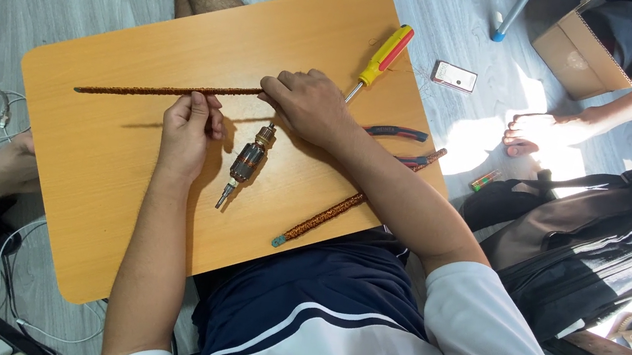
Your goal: Winding copper wire around a thin rod to create an electronic component coil.
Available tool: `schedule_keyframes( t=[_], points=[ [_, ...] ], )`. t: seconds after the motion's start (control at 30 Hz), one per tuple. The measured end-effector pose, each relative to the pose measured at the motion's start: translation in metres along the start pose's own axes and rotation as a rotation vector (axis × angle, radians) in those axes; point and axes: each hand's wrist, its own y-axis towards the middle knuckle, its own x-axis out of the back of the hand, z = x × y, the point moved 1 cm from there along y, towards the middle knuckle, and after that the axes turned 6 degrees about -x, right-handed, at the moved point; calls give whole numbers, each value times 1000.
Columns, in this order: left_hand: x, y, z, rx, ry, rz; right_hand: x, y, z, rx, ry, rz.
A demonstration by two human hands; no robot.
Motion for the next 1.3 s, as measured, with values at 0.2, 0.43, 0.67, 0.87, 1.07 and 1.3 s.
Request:
schedule_keyframes(
  t=[0.2,0.43,0.67,0.87,1.07,1.3],
  points=[
    [-18,-8,-26,41,97,26,26,6,9,-31,3,77],
    [-11,-8,-8,19,168,87,39,11,16,-143,69,50],
    [4,-6,6,-12,215,89,36,10,13,-115,28,43],
    [0,-7,1,-16,188,126,35,6,14,-72,20,74],
    [-5,-4,-4,1,94,88,33,10,19,-81,2,155],
    [-17,-8,-24,-3,70,86,37,15,17,-58,20,14]
  ],
)
